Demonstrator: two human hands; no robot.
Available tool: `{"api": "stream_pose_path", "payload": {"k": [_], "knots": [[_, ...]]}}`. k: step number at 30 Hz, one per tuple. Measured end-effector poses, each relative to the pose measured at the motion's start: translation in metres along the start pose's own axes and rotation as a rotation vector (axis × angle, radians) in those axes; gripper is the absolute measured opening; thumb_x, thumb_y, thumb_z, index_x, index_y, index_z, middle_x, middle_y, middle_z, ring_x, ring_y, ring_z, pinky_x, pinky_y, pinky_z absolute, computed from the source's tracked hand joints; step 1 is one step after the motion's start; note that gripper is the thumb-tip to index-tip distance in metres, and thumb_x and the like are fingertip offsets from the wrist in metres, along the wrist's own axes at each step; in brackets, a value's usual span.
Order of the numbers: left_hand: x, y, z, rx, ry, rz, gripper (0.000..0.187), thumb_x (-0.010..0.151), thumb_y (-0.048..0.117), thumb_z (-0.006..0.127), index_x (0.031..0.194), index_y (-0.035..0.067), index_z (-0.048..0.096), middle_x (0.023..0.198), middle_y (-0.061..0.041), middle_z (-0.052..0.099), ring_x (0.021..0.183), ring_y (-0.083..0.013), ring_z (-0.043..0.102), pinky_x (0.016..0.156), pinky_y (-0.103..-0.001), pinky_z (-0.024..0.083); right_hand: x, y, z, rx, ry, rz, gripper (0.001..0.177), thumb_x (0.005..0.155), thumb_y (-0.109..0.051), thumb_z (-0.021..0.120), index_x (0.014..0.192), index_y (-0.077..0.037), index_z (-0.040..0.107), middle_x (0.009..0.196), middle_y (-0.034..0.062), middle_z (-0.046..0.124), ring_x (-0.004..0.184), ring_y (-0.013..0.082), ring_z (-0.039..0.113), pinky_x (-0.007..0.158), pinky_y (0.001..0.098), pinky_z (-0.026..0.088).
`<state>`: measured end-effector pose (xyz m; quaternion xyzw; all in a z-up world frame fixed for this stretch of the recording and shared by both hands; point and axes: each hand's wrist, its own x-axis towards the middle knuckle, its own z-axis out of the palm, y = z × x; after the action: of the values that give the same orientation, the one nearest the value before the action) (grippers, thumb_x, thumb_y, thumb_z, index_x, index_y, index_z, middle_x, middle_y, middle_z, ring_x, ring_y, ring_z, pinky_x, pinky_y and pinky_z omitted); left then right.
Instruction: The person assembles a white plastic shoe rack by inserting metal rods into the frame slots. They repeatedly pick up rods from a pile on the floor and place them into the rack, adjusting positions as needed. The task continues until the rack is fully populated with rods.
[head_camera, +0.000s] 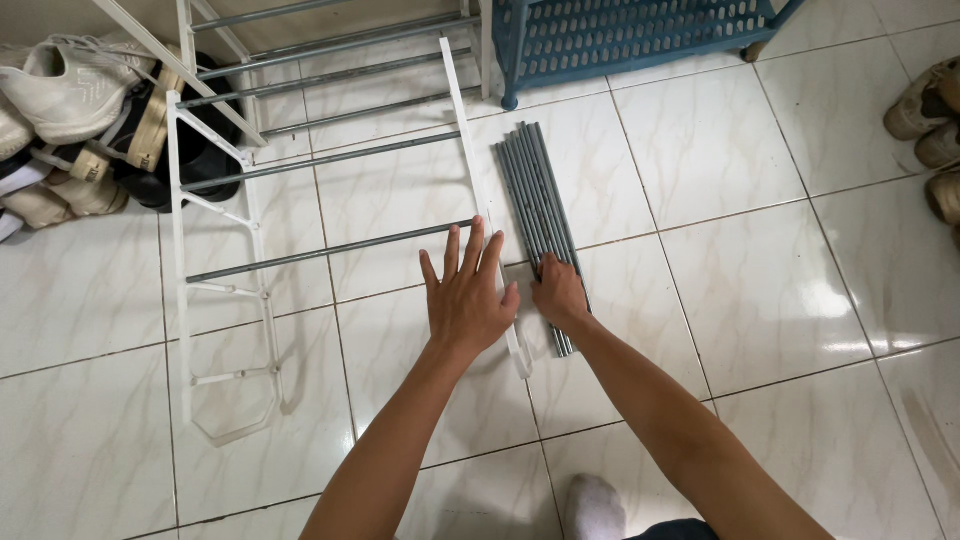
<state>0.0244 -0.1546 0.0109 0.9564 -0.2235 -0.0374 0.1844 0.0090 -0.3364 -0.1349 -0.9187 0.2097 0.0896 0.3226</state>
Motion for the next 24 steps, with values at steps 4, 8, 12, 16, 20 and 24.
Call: {"api": "stream_pose_path", "payload": {"k": [4,8,12,16,20,24], "knots": [[0.001,-0.005,0.001,-0.036,-0.023,-0.031,0.083,0.087,0.047,0.067,0.155,0.011,0.034,0.165,-0.008,0.027,0.154,-0.0330,0.017,0.114,-0.074,0.006,0.003,0.006,0.002,0.030,-0.026,-0.004,0.028,0.089,-0.022,0.072,0.107,-0.002,0.062,0.106,0.0205,0.072,0.097,0.0401,0.070,0.084,0.0485,0.056],[0.010,-0.039,0.000,0.023,0.127,0.006,0.074,0.097,0.051,0.060,0.154,0.009,0.038,0.159,-0.016,0.036,0.151,-0.0320,0.025,0.117,-0.073,0.006,0.009,-0.006,-0.001,0.210,0.050,-0.086,0.028,0.095,-0.025,0.068,0.109,-0.001,0.066,0.103,0.0190,0.076,0.094,0.0328,0.073,0.085,0.0427,0.057],[0.006,-0.087,-0.010,0.150,0.187,-0.039,0.049,0.099,0.035,0.062,0.139,0.008,0.051,0.136,-0.012,0.057,0.141,-0.0299,0.043,0.117,-0.069,0.015,0.003,-0.034,-0.020,0.675,-0.081,0.049,0.041,0.104,-0.036,0.054,0.125,-0.001,0.062,0.116,0.0180,0.071,0.098,0.0258,0.067,0.079,0.0445,0.058],[-0.009,-0.106,-0.016,0.157,0.270,-0.019,0.027,0.097,0.023,0.067,0.120,0.010,0.061,0.113,-0.007,0.065,0.115,-0.0262,0.059,0.115,-0.056,0.031,-0.017,-0.067,-0.039,0.753,-0.148,-0.143,0.055,0.104,-0.040,0.053,0.145,-0.004,0.049,0.139,0.0135,0.060,0.118,0.0233,0.061,0.095,0.0411,0.053],[-0.026,-0.103,-0.015,0.138,0.253,0.050,0.010,0.100,0.019,0.067,0.106,0.012,0.065,0.096,-0.003,0.065,0.093,-0.0240,0.062,0.088,-0.042,0.044,-0.037,-0.082,-0.037,0.534,-0.211,-0.227,0.077,0.095,-0.031,0.070,0.152,0.001,0.030,0.147,0.0195,0.048,0.131,0.0300,0.053,0.106,0.0426,0.049],[-0.044,-0.097,-0.011,0.090,0.286,0.137,0.014,0.097,0.023,0.070,0.100,0.011,0.063,0.088,-0.002,0.064,0.085,-0.0226,0.061,0.079,-0.040,0.043,-0.049,-0.069,-0.027,0.363,-0.176,-0.341,0.088,0.080,-0.011,0.069,0.154,0.000,0.024,0.149,0.0217,0.053,0.132,0.0372,0.055,0.109,0.0446,0.044]]}}
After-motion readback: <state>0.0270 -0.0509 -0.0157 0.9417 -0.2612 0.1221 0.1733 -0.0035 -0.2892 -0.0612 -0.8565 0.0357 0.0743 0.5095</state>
